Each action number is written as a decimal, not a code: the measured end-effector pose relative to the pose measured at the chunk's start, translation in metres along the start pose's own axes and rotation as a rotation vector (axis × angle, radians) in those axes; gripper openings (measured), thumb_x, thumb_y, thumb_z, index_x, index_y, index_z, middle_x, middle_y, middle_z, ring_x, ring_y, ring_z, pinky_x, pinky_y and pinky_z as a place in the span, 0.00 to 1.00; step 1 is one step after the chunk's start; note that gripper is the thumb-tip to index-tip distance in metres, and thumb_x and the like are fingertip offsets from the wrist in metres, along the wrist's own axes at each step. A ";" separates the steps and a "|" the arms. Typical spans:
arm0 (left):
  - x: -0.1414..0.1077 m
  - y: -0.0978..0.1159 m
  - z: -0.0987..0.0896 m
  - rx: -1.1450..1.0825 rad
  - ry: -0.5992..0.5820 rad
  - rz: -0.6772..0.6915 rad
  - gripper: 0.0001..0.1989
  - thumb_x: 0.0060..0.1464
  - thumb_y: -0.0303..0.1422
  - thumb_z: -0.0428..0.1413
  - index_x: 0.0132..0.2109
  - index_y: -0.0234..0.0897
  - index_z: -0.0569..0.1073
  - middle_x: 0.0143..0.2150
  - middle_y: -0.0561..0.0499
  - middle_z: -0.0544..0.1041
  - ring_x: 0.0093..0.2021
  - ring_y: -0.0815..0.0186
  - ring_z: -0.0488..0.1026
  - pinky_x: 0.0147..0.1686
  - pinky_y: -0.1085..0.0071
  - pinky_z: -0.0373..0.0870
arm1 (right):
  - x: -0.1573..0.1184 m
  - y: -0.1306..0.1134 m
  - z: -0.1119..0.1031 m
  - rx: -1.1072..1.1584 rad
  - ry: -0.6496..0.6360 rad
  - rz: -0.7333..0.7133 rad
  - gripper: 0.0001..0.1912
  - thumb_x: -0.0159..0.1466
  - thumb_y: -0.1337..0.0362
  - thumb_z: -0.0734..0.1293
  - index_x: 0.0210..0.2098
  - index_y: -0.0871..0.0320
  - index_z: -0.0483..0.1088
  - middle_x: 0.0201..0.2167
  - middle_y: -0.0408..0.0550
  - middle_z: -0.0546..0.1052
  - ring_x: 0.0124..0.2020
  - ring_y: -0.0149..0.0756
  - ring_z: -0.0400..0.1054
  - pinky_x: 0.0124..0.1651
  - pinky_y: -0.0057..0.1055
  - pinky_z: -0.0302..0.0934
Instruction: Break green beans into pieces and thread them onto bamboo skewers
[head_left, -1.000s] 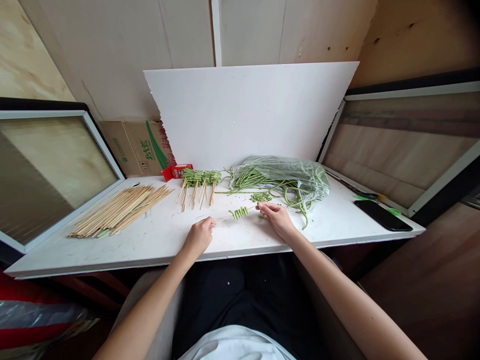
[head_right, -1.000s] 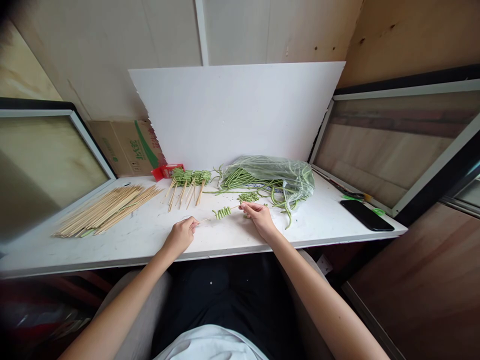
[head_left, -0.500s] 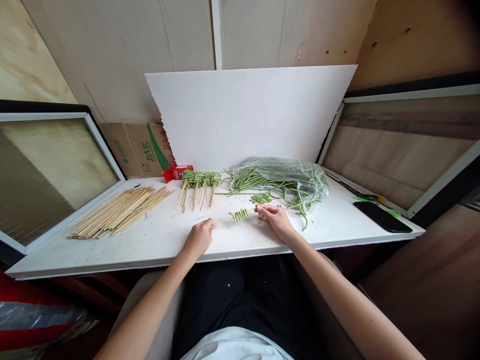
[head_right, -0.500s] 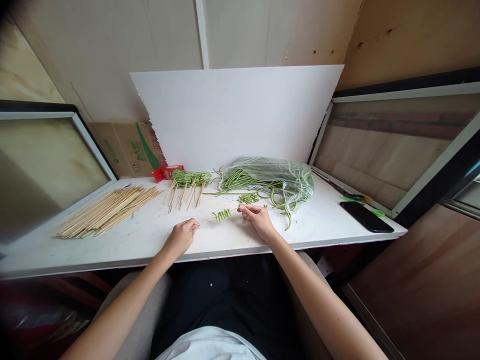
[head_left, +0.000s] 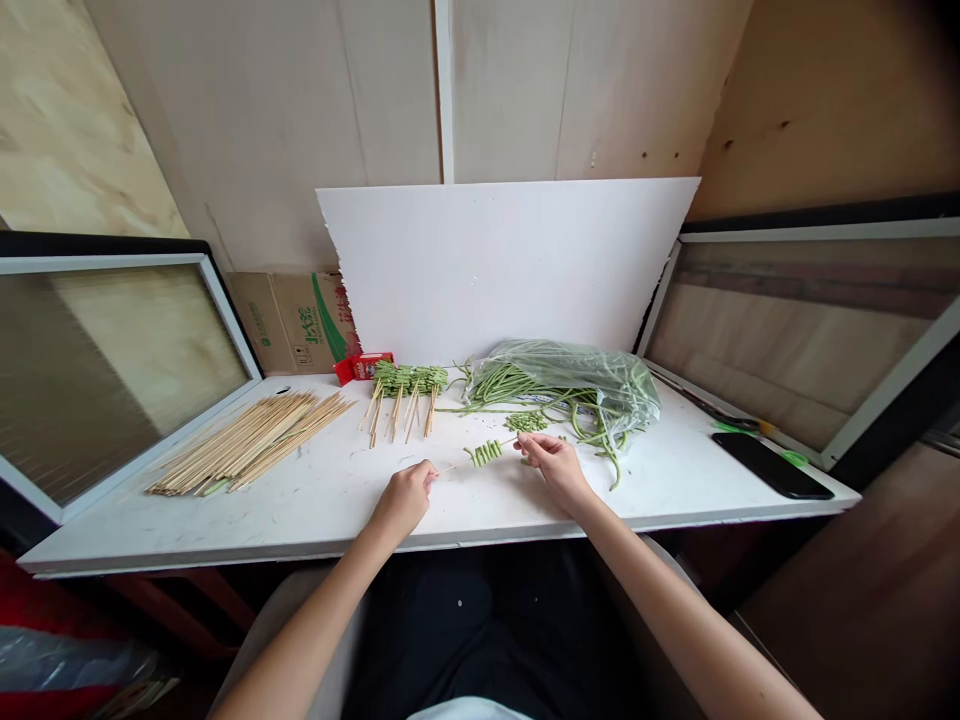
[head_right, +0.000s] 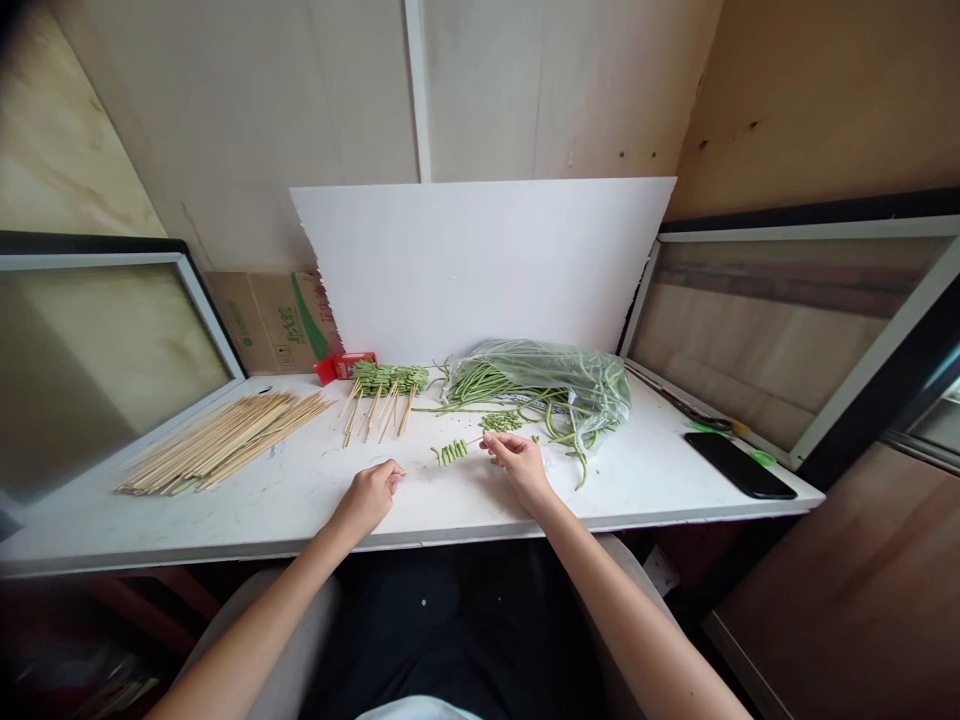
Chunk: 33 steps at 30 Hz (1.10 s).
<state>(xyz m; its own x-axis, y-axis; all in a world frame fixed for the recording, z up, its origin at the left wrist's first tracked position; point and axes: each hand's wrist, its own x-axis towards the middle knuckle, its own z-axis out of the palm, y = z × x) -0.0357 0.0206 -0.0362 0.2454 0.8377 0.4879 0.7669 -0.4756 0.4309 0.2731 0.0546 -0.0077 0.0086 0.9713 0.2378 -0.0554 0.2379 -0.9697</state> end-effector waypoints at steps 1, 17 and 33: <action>0.000 0.000 0.000 -0.004 -0.003 0.000 0.11 0.60 0.20 0.48 0.36 0.40 0.71 0.32 0.49 0.78 0.33 0.63 0.76 0.33 0.71 0.66 | -0.001 0.000 0.001 -0.005 0.011 -0.002 0.22 0.58 0.41 0.77 0.33 0.54 0.83 0.35 0.52 0.83 0.35 0.42 0.71 0.37 0.36 0.63; 0.000 -0.003 0.002 0.022 -0.010 -0.023 0.13 0.55 0.16 0.51 0.36 0.39 0.73 0.34 0.49 0.80 0.35 0.63 0.78 0.34 0.72 0.68 | -0.004 0.000 0.005 -0.032 0.027 -0.023 0.23 0.57 0.40 0.77 0.33 0.55 0.83 0.36 0.53 0.83 0.34 0.42 0.70 0.41 0.38 0.63; -0.001 -0.005 0.004 0.000 -0.034 -0.003 0.14 0.55 0.15 0.50 0.38 0.39 0.72 0.37 0.47 0.81 0.39 0.60 0.80 0.36 0.71 0.70 | -0.006 0.003 0.008 -0.059 -0.054 -0.043 0.21 0.58 0.43 0.78 0.34 0.56 0.83 0.36 0.53 0.84 0.41 0.46 0.76 0.47 0.39 0.66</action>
<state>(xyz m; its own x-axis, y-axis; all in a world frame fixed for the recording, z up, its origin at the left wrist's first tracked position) -0.0372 0.0229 -0.0423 0.2631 0.8476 0.4608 0.7676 -0.4733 0.4322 0.2645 0.0494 -0.0120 -0.0447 0.9588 0.2806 0.0027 0.2810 -0.9597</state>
